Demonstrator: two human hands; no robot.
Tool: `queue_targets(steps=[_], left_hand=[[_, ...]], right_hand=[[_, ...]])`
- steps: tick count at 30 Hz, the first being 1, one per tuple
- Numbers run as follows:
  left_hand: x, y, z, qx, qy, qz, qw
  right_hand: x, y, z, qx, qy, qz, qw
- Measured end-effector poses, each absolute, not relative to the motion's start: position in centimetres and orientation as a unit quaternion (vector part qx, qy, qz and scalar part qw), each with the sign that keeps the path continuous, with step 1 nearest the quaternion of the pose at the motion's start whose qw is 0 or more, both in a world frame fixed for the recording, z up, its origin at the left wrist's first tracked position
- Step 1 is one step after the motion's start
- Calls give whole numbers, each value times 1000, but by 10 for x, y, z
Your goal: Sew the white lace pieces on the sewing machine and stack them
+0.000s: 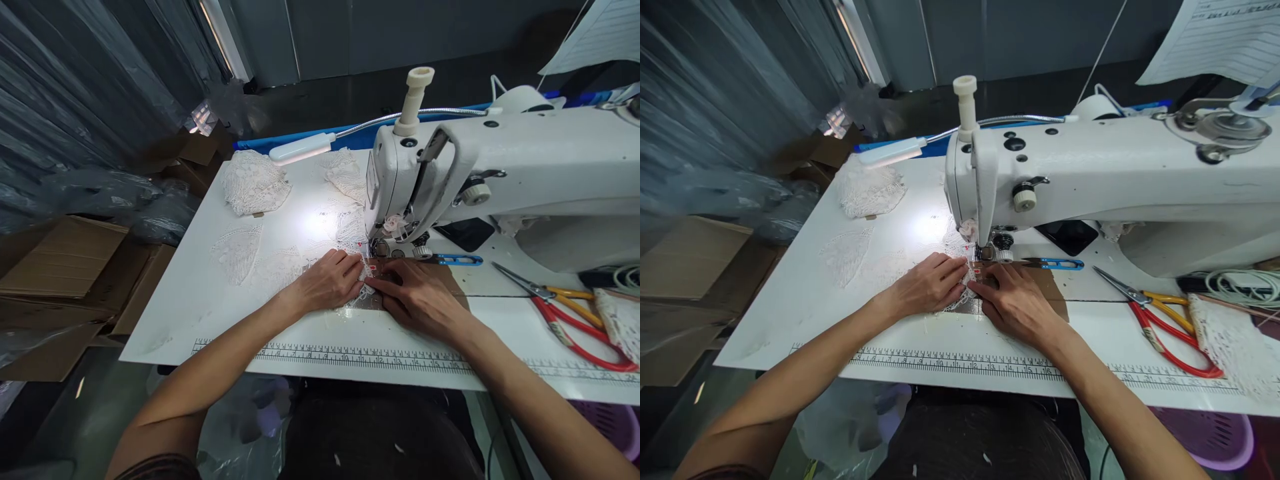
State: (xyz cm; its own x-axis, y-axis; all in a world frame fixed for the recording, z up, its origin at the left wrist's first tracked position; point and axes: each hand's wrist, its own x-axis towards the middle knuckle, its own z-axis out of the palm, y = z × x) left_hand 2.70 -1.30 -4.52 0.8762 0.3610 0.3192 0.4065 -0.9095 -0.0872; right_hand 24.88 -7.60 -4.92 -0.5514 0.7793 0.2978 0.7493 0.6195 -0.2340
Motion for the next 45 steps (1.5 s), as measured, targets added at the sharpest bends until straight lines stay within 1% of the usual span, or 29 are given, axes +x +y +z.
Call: queue_targets(steps=[7,13,25,38,45], left_hand=[[30,-18,-41,-950,-265,-165,10],[31,4,-38,-967,-205,-145,-42],[31,-3,-46,-954,-245,-173,-11],[29,1,-51,-949,-250,-182,-52],[29,5,-49,-952,-243,-172,-64]], right_hand=[[247,-77,-49,-442,-879,29,179],[239,-79,-48,-474,-864,31,168],[238,-77,-52,-496,-850,21,176],[237,-76,-55,-501,-836,46,219],[238,-76,-57,-515,-826,63,223]])
